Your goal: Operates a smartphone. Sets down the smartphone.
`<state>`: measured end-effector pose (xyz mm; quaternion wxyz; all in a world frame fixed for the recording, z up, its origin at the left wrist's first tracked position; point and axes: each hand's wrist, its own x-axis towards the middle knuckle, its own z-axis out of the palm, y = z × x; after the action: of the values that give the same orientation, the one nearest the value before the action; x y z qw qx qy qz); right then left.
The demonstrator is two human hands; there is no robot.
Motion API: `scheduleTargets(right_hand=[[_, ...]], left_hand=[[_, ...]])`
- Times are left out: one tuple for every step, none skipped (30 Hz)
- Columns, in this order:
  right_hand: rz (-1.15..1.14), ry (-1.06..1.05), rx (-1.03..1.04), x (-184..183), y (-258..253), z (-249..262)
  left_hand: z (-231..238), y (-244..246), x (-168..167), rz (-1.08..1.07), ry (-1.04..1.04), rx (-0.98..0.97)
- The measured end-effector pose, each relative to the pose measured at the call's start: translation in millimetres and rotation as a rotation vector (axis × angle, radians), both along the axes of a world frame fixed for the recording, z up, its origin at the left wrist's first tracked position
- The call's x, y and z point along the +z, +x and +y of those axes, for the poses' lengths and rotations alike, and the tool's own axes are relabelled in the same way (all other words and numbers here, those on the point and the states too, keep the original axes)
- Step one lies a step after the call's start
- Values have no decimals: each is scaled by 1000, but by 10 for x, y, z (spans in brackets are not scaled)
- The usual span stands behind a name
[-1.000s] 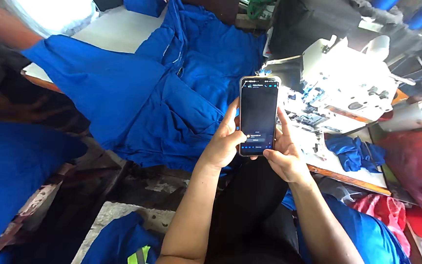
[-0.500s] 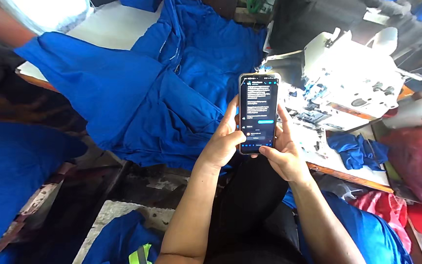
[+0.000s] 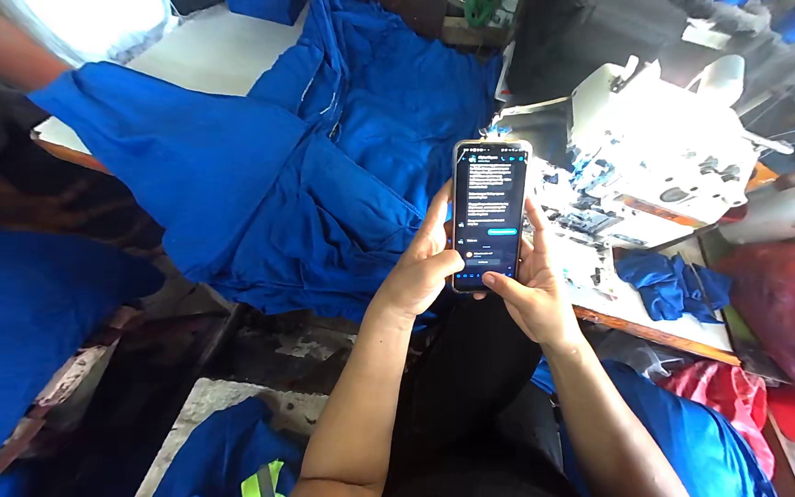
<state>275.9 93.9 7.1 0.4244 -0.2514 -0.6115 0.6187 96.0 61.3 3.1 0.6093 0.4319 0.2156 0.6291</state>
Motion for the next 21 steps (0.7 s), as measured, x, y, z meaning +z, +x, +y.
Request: scheduleTargets(right_hand=[[4, -2, 8, -4, 4, 0], [16, -10, 17, -16, 8, 0], [42, -24, 33, -37, 15, 2], [55, -27, 43, -50, 18, 6], [59, -23, 49, -57, 20, 8], [62, -24, 54, -60, 22, 8], [62, -28, 57, -59, 22, 7], [62, -29, 55, -60, 21, 5], [63, -32, 55, -59, 21, 6], [67, -39, 60, -55, 23, 6], [70, -40, 63, -54, 25, 5], [70, -38, 66, -55, 26, 4], [72, -36, 66, -57, 27, 3], [75, -34, 68, -60, 29, 5], [77, -34, 71, -63, 32, 5], [80, -37, 68, -66, 33, 4], [84, -41, 70, -69, 34, 5], [86, -39, 69, -71, 33, 4], [83, -39, 64, -70, 33, 1], [78, -39, 55, -65, 30, -3], [73, -40, 52, -62, 29, -3]], left_hand=[[-2, -1, 0, 0, 4, -4], [-4, -1, 1, 3, 6, -5], [-7, -3, 4, 3, 5, -7], [-7, -5, 5, 4, 3, -9], [-6, -5, 2, 6, 4, -6], [-5, -6, -5, 12, 7, -1], [-6, -8, -9, 18, 9, 3], [-7, -11, -8, 20, 9, 6], [-9, -13, -6, 20, 10, 8], [-10, -14, -6, 20, 11, 6], [-12, -15, -6, 17, 11, 3], [-14, -15, -8, 15, 9, 3], [-18, -14, -10, 9, 5, 1], [-19, -13, -13, 8, 6, 1], [-20, -10, -16, 11, 9, 2], [-21, -8, -16, 15, 12, 5], [-22, -3, -13, 15, 12, 10], [-22, -3, -10, 13, 12, 7], [-23, -5, -10, 11, 13, 1], [-23, -4, -9, 12, 11, -1], [-23, -2, -6, 11, 8, 0]])
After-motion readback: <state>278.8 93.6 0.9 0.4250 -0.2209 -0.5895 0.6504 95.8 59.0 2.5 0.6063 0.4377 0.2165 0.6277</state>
